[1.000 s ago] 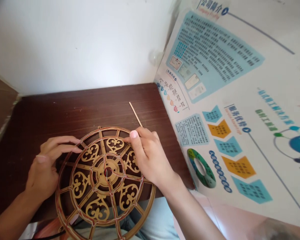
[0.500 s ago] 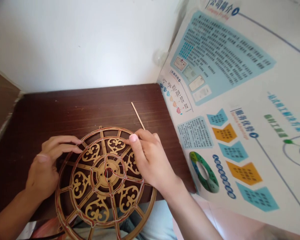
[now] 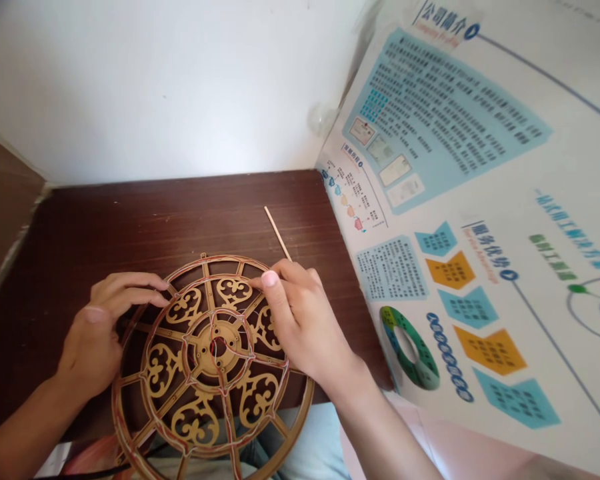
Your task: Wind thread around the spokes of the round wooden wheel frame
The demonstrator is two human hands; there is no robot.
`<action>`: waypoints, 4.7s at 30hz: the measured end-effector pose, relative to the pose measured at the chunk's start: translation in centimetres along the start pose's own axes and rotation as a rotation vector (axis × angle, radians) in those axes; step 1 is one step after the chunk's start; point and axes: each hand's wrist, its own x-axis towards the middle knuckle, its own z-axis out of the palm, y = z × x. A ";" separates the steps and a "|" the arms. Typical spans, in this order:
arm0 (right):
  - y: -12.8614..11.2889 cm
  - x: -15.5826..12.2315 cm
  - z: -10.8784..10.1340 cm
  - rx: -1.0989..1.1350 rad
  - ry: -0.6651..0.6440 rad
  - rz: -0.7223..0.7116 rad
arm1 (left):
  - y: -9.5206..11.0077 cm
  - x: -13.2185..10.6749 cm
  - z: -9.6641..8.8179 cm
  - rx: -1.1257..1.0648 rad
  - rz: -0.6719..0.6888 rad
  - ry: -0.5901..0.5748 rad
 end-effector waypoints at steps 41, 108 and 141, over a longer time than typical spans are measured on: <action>2.0 1.0 1.0 0.067 0.052 0.047 | 0.7 -1.4 -0.4 -0.123 -0.253 0.067; 1.3 0.9 1.3 0.021 0.259 -0.274 | 0.6 -3.6 -0.3 -0.261 -0.288 0.114; 1.4 -8.0 -1.6 -0.238 0.140 -0.611 | 0.3 -3.9 -0.3 -0.222 -0.301 0.286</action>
